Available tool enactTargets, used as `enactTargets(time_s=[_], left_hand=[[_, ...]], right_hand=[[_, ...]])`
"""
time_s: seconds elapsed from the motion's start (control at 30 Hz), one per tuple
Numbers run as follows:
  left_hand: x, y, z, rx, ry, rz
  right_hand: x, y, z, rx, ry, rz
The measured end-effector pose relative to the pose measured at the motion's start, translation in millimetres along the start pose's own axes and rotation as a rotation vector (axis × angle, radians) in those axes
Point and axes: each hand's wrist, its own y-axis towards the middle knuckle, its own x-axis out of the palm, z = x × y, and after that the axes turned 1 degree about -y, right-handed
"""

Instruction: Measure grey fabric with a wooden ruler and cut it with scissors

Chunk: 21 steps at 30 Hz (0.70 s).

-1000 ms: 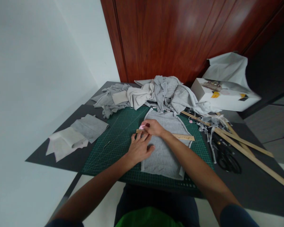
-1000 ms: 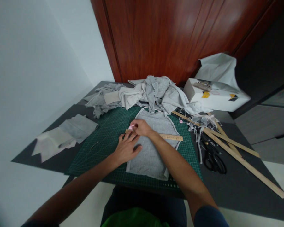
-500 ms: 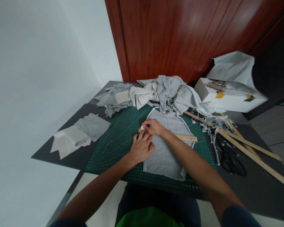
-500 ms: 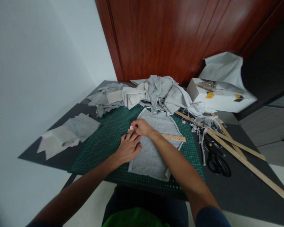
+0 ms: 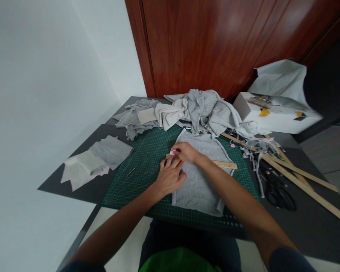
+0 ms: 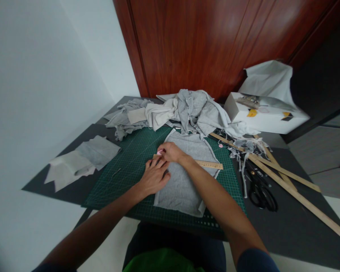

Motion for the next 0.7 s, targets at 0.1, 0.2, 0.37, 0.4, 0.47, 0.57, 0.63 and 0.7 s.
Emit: enactTargets(time_s=[0.1,0.2,0.37,0.4,0.47,0.57,0.63,0.7], left_hand=[[1.6,0.4,-0.7,0.002,-0.016,0.004],[2.4,1.1,-0.8,0.000,-0.022,0.012],[2.3,1.6,0.2,0.001,-0.009,0.016],[2.3,1.5,0.5,0.001,-0.008,0.018],[2.5,1.6,0.9,-0.002,-0.009,0.019],[2.8,2.2,1.3,-0.007,-0.019,0.015],[2.6,3.4,1.5,-0.009,-0.024,0.015],[2.2,5.1,1.7,-0.008,-0.021,0.019]], right_hand=[[-11.9,-12.0,4.7,0.011,0.007,-0.030],[-17.2,-16.3,5.7,0.007,-0.013,-0.037],[-9.0,-6.2,-0.8,-0.008,-0.026,-0.014],[-8.0,-5.2,-1.3,-0.010,-0.025,-0.018],[-9.6,-7.0,0.1,-0.014,-0.031,-0.040],[-20.0,-17.6,7.1,-0.012,-0.054,-0.075],[-27.6,-25.1,11.9,-0.009,-0.071,-0.086],[-30.7,-28.7,14.1,-0.014,-0.083,-0.078]])
